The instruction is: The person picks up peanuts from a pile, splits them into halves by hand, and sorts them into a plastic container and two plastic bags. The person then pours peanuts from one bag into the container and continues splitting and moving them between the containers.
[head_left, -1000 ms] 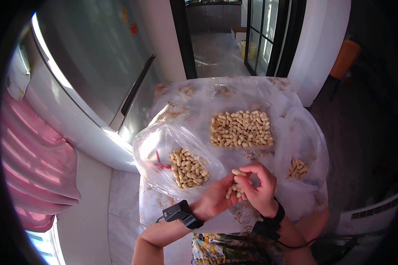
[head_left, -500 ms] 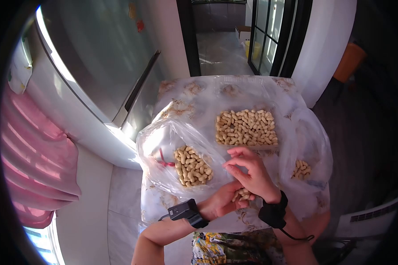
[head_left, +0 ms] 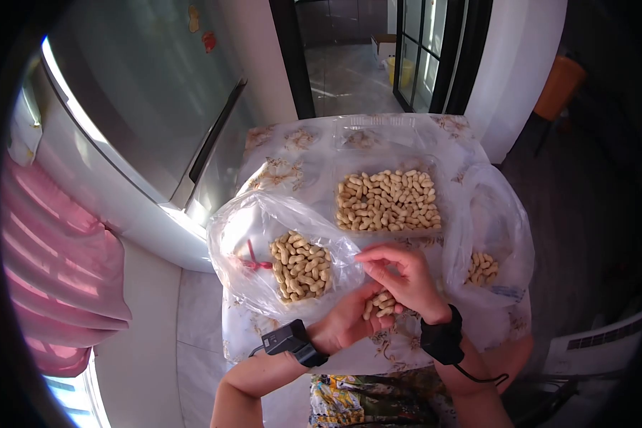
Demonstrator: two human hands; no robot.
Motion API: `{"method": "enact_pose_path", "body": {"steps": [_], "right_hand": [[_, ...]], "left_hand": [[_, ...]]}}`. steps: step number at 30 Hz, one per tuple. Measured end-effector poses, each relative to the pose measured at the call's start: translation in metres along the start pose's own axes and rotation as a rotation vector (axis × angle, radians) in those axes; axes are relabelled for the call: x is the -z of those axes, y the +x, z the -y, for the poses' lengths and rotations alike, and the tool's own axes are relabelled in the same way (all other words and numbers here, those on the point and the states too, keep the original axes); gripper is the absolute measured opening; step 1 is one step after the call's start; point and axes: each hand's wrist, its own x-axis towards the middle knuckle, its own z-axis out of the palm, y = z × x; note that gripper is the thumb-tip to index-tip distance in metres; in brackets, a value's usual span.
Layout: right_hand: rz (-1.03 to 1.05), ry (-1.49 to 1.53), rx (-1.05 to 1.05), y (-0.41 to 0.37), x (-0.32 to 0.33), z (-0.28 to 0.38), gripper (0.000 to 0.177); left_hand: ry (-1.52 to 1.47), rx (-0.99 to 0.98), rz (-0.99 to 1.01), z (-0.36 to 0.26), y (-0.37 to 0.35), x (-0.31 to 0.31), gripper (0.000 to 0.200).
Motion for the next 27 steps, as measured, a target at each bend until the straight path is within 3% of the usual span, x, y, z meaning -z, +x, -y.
{"method": "enact_pose_path", "body": {"steps": [2, 4, 6, 7, 8, 10, 14, 16, 21, 25, 27], "right_hand": [[-0.085, 0.050, -0.003, 0.000, 0.001, 0.000, 0.020], [-0.168, 0.098, -0.005, 0.000, 0.004, 0.000, 0.016], [-0.103, 0.062, 0.110, 0.000, 0.012, 0.002, 0.013], [-0.064, 0.082, 0.061, -0.001, 0.014, 0.007, 0.014], [-0.061, 0.083, 0.061, -0.002, 0.015, 0.014, 0.014], [0.110, 0.173, -0.139, -0.003, 0.015, 0.023, 0.017], [0.287, -0.315, 0.236, 0.000, 0.015, 0.012, 0.027], [0.295, -0.326, 0.216, -0.002, 0.012, 0.008, 0.025], [0.314, -0.207, 0.019, -0.006, 0.011, 0.002, 0.019], [0.253, -0.213, 0.109, -0.003, 0.008, 0.007, 0.018], [0.069, -0.055, 0.017, -0.002, 0.006, 0.017, 0.018]], "left_hand": [[-0.063, -0.146, 0.039, -0.002, -0.001, -0.007, 0.032], [-0.119, -0.173, 0.139, -0.007, -0.004, -0.007, 0.036], [-0.203, -0.283, 0.027, -0.008, -0.008, -0.015, 0.039], [-0.267, -0.298, 0.157, -0.007, -0.004, -0.003, 0.046], [-0.268, -0.300, 0.157, -0.007, -0.004, -0.005, 0.046], [-0.170, -0.287, 0.051, -0.009, -0.005, -0.010, 0.048], [-0.234, -0.246, 0.076, -0.006, -0.004, 0.003, 0.050], [-0.330, -0.265, 0.215, -0.007, -0.002, 0.011, 0.053], [-0.296, -0.247, 0.178, -0.005, 0.001, 0.013, 0.054], [-0.144, -0.292, 0.064, -0.008, -0.001, -0.010, 0.054], [-0.151, -0.287, 0.058, -0.009, -0.003, -0.013, 0.048]]}}
